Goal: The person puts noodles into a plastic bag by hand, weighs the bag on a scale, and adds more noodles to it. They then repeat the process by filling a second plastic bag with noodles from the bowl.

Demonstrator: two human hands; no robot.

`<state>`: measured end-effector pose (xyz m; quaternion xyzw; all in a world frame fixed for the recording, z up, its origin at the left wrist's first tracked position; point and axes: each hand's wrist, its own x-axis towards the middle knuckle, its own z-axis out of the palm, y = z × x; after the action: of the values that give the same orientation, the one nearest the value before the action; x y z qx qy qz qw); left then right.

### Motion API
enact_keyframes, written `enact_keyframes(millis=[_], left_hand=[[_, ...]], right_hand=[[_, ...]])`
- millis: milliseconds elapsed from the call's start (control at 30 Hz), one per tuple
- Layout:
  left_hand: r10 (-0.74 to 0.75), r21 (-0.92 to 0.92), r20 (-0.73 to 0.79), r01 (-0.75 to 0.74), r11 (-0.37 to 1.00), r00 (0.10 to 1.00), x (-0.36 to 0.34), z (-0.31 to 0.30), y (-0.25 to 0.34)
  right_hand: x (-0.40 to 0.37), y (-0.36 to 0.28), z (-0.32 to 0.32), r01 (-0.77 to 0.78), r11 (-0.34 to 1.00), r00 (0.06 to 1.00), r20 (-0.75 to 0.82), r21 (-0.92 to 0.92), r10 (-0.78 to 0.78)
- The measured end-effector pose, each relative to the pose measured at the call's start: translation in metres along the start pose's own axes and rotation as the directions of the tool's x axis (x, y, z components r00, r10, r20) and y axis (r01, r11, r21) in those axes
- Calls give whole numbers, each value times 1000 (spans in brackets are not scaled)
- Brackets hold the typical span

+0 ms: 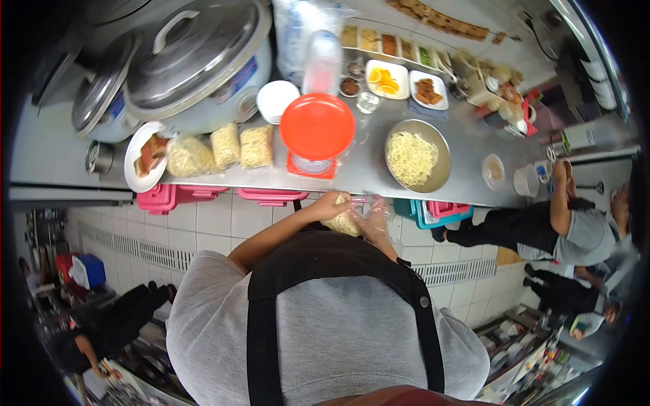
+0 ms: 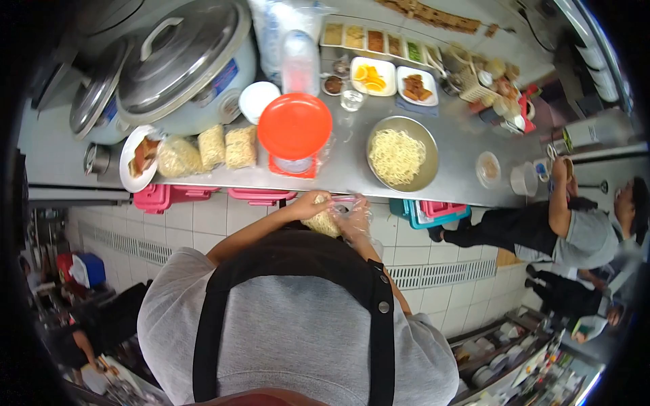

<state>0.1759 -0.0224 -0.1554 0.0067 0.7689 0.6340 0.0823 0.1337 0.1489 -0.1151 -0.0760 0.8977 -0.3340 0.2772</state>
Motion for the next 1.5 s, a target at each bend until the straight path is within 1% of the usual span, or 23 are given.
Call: enact_keyframes(millis=[67, 100, 167, 300, 333, 433, 467, 533, 567, 633, 667, 733, 767, 833, 900, 967, 1000, 1067, 1100, 1167, 1333, 1467, 1500], left_hand=[[-42, -61, -21, 41, 997, 999, -13, -10, 0], [-48, -60, -44, 45, 997, 998, -20, -22, 11], [21, -31, -94, -24, 999, 995, -35, -47, 35], [15, 132, -331, 30, 991, 943, -70, -109, 45], [-21, 172, -426, 103, 980, 904, -77, -127, 51], [76, 278, -766, 223, 934, 638, -100, -171, 89], [82, 284, -769, 225, 932, 634, -103, -186, 87], [433, 455, -874, 58, 888, 221, -109, -210, 82], [440, 462, -870, 54, 885, 223, -115, -215, 85], [398, 421, -890, 63, 905, 223, -124, -218, 93], [356, 379, -895, 36, 925, 269, -125, -218, 88], [344, 371, -874, 13, 929, 342, -120, -212, 84], [328, 359, -851, -1, 933, 410, -117, -209, 84], [340, 383, -810, -9, 924, 479, -104, -205, 90], [456, 493, -750, -53, 868, 480, -84, -198, 108], [502, 544, -689, -85, 835, 523, -57, -201, 129], [615, 670, -605, -95, 737, 505, -39, -204, 140], [727, 809, -465, -92, 581, 505, 5, -211, 158], [737, 837, -423, -83, 540, 527, 27, -213, 166], [730, 847, -432, -42, 531, 529, 62, -211, 187], [586, 966, -232, 112, 235, 777, 111, -216, 210], [548, 974, -226, 175, 144, 805, 133, -215, 195], [720, 993, -95, 115, 20, 688, 137, -221, 189]], right_hand=[[9, 6, 16, 557, 830, 816, -190, 10, -545], [10, -6, 18, 570, 821, 810, -174, 13, -560], [10, -34, 18, 568, 796, 716, 353, 207, -603], [-8, -125, 38, 557, 746, 598, 447, 365, -666], [-10, -147, 43, 598, 776, 648, 448, 200, -616], [19, -195, 81, 719, 633, 516, 390, 288, -763], [25, -211, 93, 723, 626, 508, 388, 292, -769], [32, -241, 120, 703, 551, 554, 140, 449, -821], [37, -255, 135, 706, 546, 552, 132, 450, -823], [56, -270, 164, 202, 728, 847, 256, 656, -465], [87, -259, 184, 209, 724, 849, 245, 657, -467], [147, -227, 224, 616, 772, 765, 113, 157, -634], [140, -232, 214, 615, 773, 769, 95, 157, -632], [101, -249, 171, 565, 771, 812, 33, -292, -583], [87, -248, 147, 470, 847, 876, 14, -248, -482], [96, -225, 146, 838, 391, 436, 35, -381, -899], [78, -223, 143, 916, 333, 386, -270, 223, -882], [19, -221, 112, 769, 609, 636, -135, 195, -760], [-2, -219, 96, 766, 615, 641, -152, 189, -752], [-31, -207, 68, 421, 870, 836, 262, 256, -482], [-24, -121, 42, 455, 839, 848, 145, 298, -511], [-17, -56, -2, 210, 884, 940, 163, 418, -300], [-18, -44, -12, 207, 883, 940, 164, 422, -298]])
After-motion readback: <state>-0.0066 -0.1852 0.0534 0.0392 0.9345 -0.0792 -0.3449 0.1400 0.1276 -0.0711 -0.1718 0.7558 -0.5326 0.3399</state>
